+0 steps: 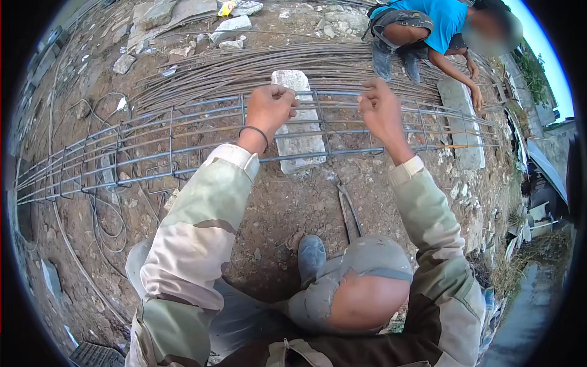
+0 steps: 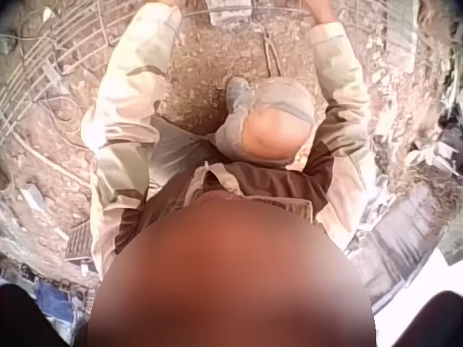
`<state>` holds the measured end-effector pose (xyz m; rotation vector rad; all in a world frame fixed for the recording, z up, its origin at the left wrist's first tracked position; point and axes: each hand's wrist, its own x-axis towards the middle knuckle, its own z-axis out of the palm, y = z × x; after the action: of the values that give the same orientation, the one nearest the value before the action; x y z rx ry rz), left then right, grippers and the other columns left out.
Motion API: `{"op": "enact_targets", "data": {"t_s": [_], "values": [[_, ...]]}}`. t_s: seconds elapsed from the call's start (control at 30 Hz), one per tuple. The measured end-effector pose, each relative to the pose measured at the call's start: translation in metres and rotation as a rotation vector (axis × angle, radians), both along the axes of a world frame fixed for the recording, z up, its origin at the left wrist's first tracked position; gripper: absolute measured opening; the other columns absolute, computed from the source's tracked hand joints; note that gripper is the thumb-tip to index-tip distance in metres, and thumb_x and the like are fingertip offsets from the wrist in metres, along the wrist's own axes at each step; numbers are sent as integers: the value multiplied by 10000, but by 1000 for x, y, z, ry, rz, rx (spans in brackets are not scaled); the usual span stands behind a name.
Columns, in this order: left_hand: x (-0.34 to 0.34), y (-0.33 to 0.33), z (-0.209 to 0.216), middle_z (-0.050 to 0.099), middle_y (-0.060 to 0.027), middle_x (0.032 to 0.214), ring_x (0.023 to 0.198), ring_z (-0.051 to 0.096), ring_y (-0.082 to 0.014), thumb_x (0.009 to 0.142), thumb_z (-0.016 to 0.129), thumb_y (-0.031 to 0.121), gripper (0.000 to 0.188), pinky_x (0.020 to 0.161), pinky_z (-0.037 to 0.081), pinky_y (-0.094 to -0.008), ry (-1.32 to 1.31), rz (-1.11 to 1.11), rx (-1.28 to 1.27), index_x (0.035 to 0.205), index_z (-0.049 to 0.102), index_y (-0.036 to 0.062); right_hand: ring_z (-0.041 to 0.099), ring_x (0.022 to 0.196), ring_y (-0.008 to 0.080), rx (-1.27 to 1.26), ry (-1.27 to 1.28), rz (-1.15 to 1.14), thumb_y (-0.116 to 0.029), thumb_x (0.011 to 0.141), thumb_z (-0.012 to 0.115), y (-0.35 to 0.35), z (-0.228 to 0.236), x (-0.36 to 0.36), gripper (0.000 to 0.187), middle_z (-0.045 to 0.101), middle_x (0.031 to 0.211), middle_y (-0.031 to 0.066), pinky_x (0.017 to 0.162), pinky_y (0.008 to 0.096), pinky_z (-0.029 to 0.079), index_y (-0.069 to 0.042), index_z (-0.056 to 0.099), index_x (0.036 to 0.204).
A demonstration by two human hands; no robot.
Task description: The person assembles a rebar cage by securing rebar pieces together with tie wire using pliers.
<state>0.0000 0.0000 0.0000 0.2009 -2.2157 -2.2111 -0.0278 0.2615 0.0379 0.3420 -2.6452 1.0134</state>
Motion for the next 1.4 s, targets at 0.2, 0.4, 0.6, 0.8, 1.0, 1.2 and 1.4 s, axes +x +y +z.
{"op": "enact_targets", "data": {"t_s": [0.2, 0.4, 0.6, 0.8, 1.0, 1.2, 1.4], "values": [[44, 72, -12, 672, -286, 1244, 1106, 710, -343, 1102, 469, 276, 471, 909, 626, -388, -621, -284, 551, 1297, 536, -147, 703, 818, 439, 436, -576, -269, -284, 875, 786, 120, -153, 212, 426, 725, 899, 234, 743, 524, 545, 4, 597, 1124], [41, 125, -33, 629, -244, 1328, 1309, 568, -329, 1083, 544, 287, 400, 1128, 467, -486, -669, -175, 977, 1287, 539, -57, 629, 1120, 501, 597, -577, -243, -451, 809, 826, 102, -221, 239, 829, 557, 1277, 333, 895, 557, 546, 53, 412, 1321], [39, 124, -50, 676, -122, 1187, 1282, 599, -298, 1051, 564, 105, 264, 1144, 458, -512, -551, -196, 1130, 1293, 520, 12, 636, 1101, 519, 588, -985, -128, -375, 918, 706, 106, -197, 211, 565, 582, 1221, 315, 907, 573, 539, 15, 448, 1236], [59, 118, -40, 393, 55, 739, 610, 405, -59, 1098, 397, 101, 403, 719, 558, -279, -599, -189, 940, 1493, 478, 95, 639, 1135, 479, 426, -947, -144, -480, 1073, 340, 156, -267, 217, 523, 660, 1155, 331, 912, 576, 521, 0, 493, 1214], [70, 128, -35, 394, 75, 725, 603, 402, -55, 1086, 420, 130, 380, 603, 449, -255, -566, -38, 752, 1446, 539, 107, 714, 864, 347, -335, -1043, -138, -347, 1057, 492, 146, -177, 223, 446, 745, 964, 210, 750, 447, 540, 43, 709, 1052], [71, 159, -36, 430, 72, 737, 601, 399, -64, 1061, 450, 134, 325, 582, 430, -264, -507, 128, 886, 1345, 607, 110, 638, 670, 137, -420, -1021, -194, -189, 964, 705, 163, -49, 188, 218, 717, 779, 46, 618, 315, 491, 23, 750, 986], [55, 235, -12, 498, 12, 762, 654, 494, -80, 1083, 440, 147, 219, 561, 526, -286, -428, 560, 765, 1234, 594, 111, 597, 604, 232, 527, -259, 17, -147, 940, 714, 171, 99, 114, 176, 690, 723, 104, 592, 356, 460, 6, 751, 1017]]}}
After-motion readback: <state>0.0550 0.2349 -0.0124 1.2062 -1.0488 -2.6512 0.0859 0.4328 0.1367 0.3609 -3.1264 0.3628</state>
